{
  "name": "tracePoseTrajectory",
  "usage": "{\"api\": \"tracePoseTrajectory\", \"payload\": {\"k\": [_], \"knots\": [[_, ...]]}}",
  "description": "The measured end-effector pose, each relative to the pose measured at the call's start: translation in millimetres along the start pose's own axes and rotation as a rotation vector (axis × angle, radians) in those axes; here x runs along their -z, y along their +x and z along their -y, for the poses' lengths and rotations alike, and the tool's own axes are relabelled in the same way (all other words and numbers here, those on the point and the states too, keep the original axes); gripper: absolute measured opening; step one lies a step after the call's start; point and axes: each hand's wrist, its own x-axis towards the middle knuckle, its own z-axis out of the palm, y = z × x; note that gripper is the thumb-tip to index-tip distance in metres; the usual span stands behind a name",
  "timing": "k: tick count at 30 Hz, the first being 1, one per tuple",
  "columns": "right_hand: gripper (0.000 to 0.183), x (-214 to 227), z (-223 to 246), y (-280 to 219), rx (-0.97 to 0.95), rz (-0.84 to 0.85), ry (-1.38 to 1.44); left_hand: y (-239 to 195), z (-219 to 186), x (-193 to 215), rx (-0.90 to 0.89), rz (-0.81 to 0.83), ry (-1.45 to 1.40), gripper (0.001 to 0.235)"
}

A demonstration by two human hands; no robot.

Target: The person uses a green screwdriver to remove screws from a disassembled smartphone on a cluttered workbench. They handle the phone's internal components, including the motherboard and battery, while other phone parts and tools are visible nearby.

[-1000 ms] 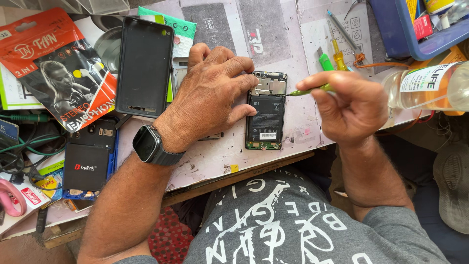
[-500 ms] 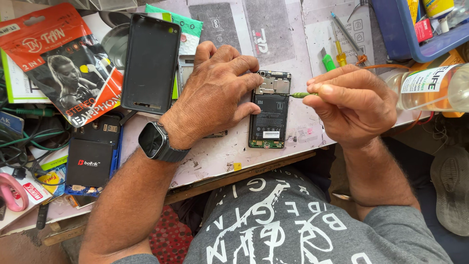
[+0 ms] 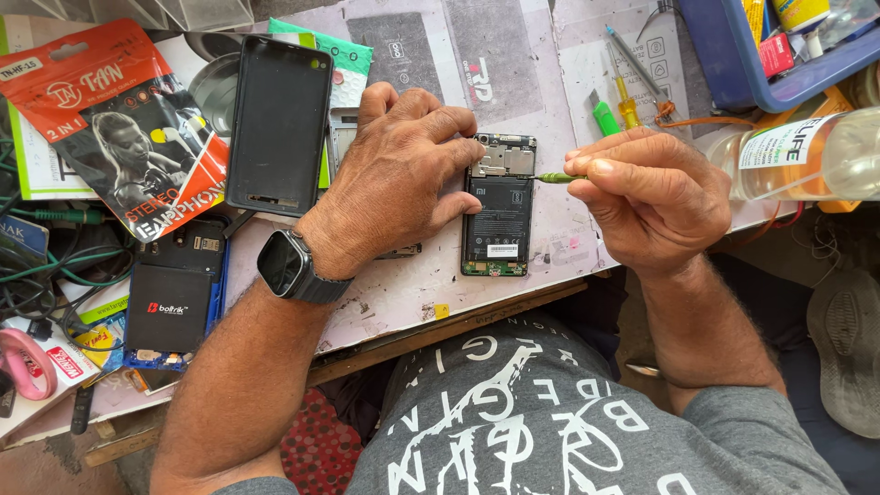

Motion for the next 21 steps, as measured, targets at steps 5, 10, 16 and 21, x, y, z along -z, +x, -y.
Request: {"api": "tracePoseTrajectory", "payload": {"k": [5,10,16,21], "knots": [[0.035,-2.5,-11.3,-12.2,-0.035,0.005,0.011,0.4,-0.5,0.1,0.002,-0.005,0.0,0.049],[0.038,8.6,-29.0,-11.0,-0.107,-0.187,0.123,-0.3,0.5,-1.3,-0.01,-0.022,0.004,0.05],[0.037,1.5,-31.8,-9.2,-0.161,-0.152,0.152,0.8,-2.7,4.2,-0.005,-0.007,-0.026,0.048],[0.035,-0.5,-33.6,-11.4,-0.275,-0.11,0.098,-0.9,-1.3,4.0,-0.002,-0.007,-0.034,0.049]]}}
